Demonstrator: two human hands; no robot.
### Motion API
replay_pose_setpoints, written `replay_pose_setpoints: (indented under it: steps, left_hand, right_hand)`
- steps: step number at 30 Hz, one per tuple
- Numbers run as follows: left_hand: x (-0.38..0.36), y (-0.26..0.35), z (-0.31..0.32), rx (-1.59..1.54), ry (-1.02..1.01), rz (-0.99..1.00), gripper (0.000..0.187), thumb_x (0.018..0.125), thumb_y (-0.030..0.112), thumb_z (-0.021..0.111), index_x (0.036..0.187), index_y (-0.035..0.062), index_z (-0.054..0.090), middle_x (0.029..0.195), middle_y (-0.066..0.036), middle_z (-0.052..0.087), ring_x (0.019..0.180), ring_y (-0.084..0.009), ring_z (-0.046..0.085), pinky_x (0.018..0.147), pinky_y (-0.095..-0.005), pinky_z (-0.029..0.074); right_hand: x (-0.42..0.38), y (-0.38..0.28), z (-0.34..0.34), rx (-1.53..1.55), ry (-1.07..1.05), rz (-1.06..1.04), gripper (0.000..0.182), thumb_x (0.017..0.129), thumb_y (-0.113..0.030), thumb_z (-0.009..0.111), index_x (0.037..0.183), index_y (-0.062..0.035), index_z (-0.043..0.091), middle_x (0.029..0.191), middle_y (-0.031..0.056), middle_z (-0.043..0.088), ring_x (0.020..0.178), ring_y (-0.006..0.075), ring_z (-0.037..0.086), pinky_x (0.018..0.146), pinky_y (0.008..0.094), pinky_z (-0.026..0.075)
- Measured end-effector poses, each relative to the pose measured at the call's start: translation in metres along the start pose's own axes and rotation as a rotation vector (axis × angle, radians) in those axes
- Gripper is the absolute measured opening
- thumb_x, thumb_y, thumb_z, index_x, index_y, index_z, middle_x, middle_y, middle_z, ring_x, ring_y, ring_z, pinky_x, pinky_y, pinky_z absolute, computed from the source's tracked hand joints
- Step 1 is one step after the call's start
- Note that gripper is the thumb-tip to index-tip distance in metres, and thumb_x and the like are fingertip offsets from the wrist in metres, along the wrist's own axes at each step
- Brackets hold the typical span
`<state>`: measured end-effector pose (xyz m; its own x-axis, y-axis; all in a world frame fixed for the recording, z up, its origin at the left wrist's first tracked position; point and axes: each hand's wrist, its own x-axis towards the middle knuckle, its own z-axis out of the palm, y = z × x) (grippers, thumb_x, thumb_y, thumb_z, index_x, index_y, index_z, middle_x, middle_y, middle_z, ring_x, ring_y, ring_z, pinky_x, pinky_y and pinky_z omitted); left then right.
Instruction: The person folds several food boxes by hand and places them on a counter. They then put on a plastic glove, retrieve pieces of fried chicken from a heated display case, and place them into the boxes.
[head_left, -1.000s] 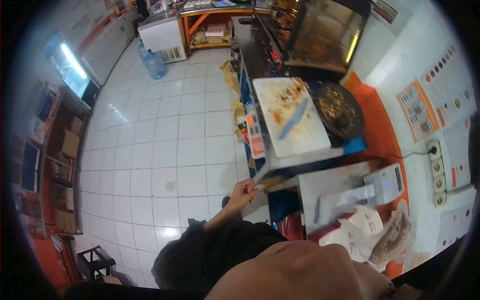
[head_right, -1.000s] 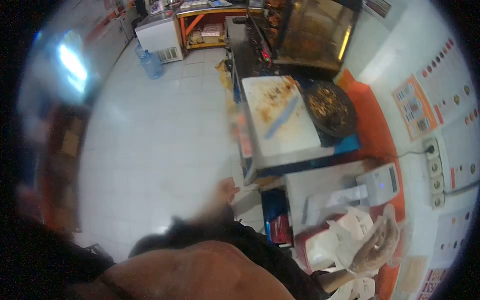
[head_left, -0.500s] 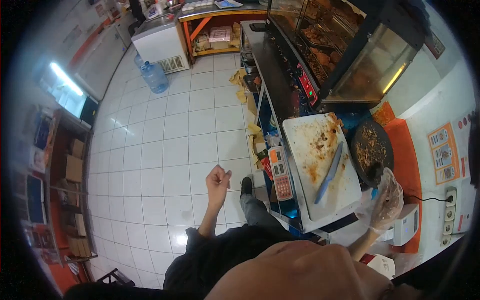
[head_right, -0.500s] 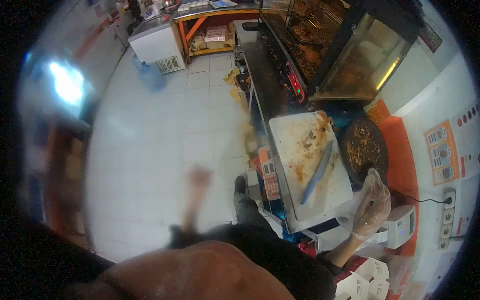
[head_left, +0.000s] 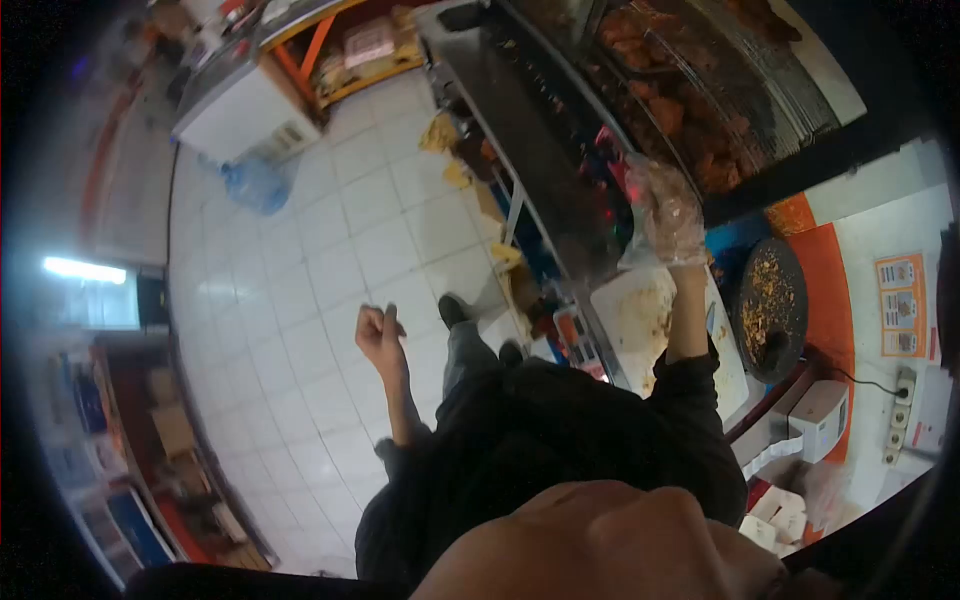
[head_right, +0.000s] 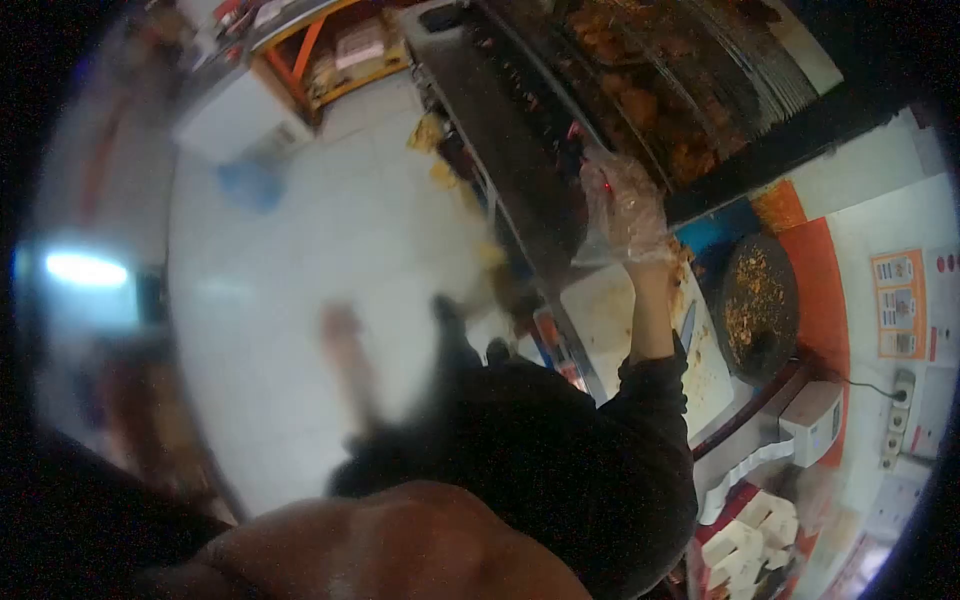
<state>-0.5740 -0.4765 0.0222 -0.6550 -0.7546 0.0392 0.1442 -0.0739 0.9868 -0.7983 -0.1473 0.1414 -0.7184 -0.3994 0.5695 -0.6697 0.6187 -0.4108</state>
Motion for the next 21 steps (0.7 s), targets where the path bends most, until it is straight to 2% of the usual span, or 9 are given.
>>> replay_pose_setpoints:
  steps: [2,3,5,6,8,16,17,19,21]
  left_hand:
    - [0.049,-0.016,0.02,-0.017,-0.1,0.001,0.032,0.082,-0.001,0.058,0.066,0.0123,0.035,0.059,0.004,0.036,0.046,-0.0045,0.037,0.043,-0.0194,0.032]
    - [0.064,-0.012,0.038,0.026,-0.128,-0.023,0.032,0.082,-0.001,0.059,0.066,0.0126,0.035,0.059,0.004,0.036,0.046,-0.0046,0.037,0.043,-0.0195,0.033]
    - [0.099,-0.003,0.063,0.027,-0.28,-0.044,0.032,0.082,-0.002,0.059,0.066,0.0126,0.035,0.059,0.005,0.036,0.047,-0.0043,0.038,0.043,-0.0198,0.035]
    - [0.126,-0.019,0.071,-0.022,-0.355,-0.082,0.032,0.083,-0.001,0.059,0.067,0.0124,0.035,0.059,0.005,0.036,0.047,-0.004,0.038,0.043,-0.0199,0.035]
    - [0.177,-0.031,0.091,-0.066,-0.46,-0.135,0.032,0.084,-0.001,0.059,0.067,0.0122,0.035,0.059,0.005,0.036,0.047,-0.0037,0.038,0.043,-0.0199,0.035]
    - [0.337,-0.018,0.182,-0.013,-0.702,-0.024,0.032,0.085,-0.002,0.057,0.067,0.011,0.034,0.063,0.003,0.034,0.048,-0.0034,0.036,0.044,-0.019,0.032]
    - [0.347,-0.015,0.193,-0.029,-0.723,-0.022,0.032,0.085,-0.002,0.057,0.067,0.0107,0.034,0.064,0.003,0.034,0.048,-0.0033,0.036,0.044,-0.0191,0.032]
    - [0.36,-0.023,0.212,-0.034,-0.791,0.009,0.031,0.086,-0.001,0.057,0.068,0.0099,0.035,0.066,0.003,0.035,0.049,-0.0035,0.036,0.044,-0.0193,0.032]
    - [0.356,-0.024,0.227,-0.034,-0.834,-0.013,0.028,0.086,0.0,0.058,0.069,0.0092,0.037,0.065,0.003,0.034,0.049,-0.0041,0.037,0.044,-0.0197,0.033]
  right_hand:
    - [0.034,0.038,0.019,0.007,0.242,0.095,0.029,0.086,-0.014,0.056,0.114,-0.0065,0.058,0.111,0.017,0.06,0.1,0.0333,0.058,0.086,0.0402,0.046]
    - [0.054,0.051,0.02,-0.027,0.266,0.116,0.029,0.086,-0.014,0.056,0.114,-0.0065,0.058,0.111,0.017,0.06,0.1,0.0333,0.058,0.086,0.0402,0.046]
    - [0.088,0.076,0.02,-0.554,0.222,0.268,0.036,0.087,-0.028,0.057,0.117,-0.0075,0.054,0.106,0.0148,0.061,0.094,0.0265,0.061,0.081,0.0358,0.048]
    - [0.1,0.094,0.024,-0.58,0.222,0.309,0.036,0.087,-0.028,0.057,0.117,-0.0075,0.054,0.106,0.0148,0.061,0.094,0.0265,0.061,0.081,0.0358,0.048]
    - [0.112,0.134,0.035,-0.468,-0.024,0.721,0.052,0.082,-0.043,0.061,0.12,-0.009,0.051,0.106,0.0148,0.062,0.092,0.0258,0.062,0.081,0.0376,0.048]
    - [0.076,0.234,0.061,-0.836,-0.539,1.202,0.063,0.083,-0.05,0.057,0.131,-0.0095,0.045,0.124,0.0172,0.054,0.115,0.0294,0.052,0.098,0.0362,0.041]
    - [0.081,0.214,0.053,-0.834,-0.527,1.229,0.063,0.083,-0.05,0.057,0.131,-0.0095,0.045,0.124,0.0172,0.054,0.115,0.0294,0.052,0.098,0.0362,0.041]
    - [0.118,0.138,0.028,-0.436,-0.054,0.875,0.063,0.077,-0.056,0.06,0.12,-0.0099,0.052,0.092,0.0151,0.066,0.091,0.0293,0.062,0.078,0.0382,0.05]
    - [0.118,0.145,0.033,-0.586,-0.063,0.874,0.062,0.077,-0.057,0.06,0.118,-0.0102,0.053,0.091,0.0152,0.065,0.09,0.0275,0.063,0.077,0.0377,0.05]
